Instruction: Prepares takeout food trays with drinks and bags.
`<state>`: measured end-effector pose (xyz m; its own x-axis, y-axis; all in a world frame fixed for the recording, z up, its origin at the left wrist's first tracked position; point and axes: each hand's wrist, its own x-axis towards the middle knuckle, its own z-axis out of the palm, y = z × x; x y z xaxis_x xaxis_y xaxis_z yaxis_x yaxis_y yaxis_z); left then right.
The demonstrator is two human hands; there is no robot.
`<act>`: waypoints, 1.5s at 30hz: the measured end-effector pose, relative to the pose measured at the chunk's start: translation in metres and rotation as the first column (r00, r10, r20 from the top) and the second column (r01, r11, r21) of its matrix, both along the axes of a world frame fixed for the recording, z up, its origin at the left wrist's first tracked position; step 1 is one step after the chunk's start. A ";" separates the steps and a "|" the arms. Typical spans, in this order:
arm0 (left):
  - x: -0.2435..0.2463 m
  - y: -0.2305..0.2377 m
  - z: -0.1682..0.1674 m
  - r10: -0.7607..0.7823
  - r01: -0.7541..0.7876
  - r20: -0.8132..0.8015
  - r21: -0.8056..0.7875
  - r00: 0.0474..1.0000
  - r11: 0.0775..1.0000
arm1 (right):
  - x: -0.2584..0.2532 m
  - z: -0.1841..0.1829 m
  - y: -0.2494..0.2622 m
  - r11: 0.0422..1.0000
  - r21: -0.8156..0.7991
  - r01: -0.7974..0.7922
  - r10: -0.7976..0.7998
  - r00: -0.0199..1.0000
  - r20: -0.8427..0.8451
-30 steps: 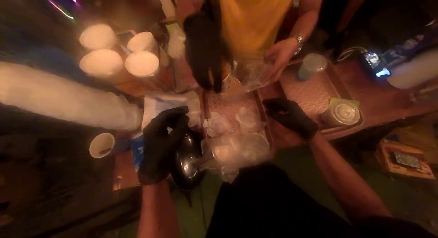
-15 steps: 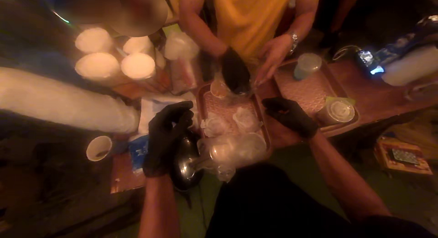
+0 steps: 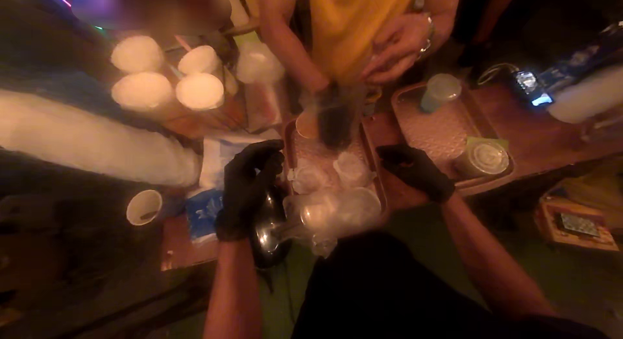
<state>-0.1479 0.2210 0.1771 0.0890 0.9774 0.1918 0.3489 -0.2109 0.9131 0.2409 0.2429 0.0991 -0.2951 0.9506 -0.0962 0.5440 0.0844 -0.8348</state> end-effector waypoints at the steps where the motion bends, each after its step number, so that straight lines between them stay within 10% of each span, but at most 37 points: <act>1: 0.000 0.000 -0.001 0.003 -0.003 -0.002 -0.004 1.000 1.000 | 0.000 0.000 0.000 1.000 -0.005 -0.001 0.001 1.000 -0.004; 36: 0.003 -0.015 -0.008 0.080 -0.084 -0.075 -0.045 0.994 0.995 | -0.006 -0.010 -0.013 1.000 -0.010 -0.023 0.022 0.999 -0.039; 45: 0.012 -0.001 -0.005 0.057 -0.057 -0.006 -0.069 0.998 0.996 | -0.062 -0.001 0.023 0.877 0.046 -0.478 0.368 0.730 0.576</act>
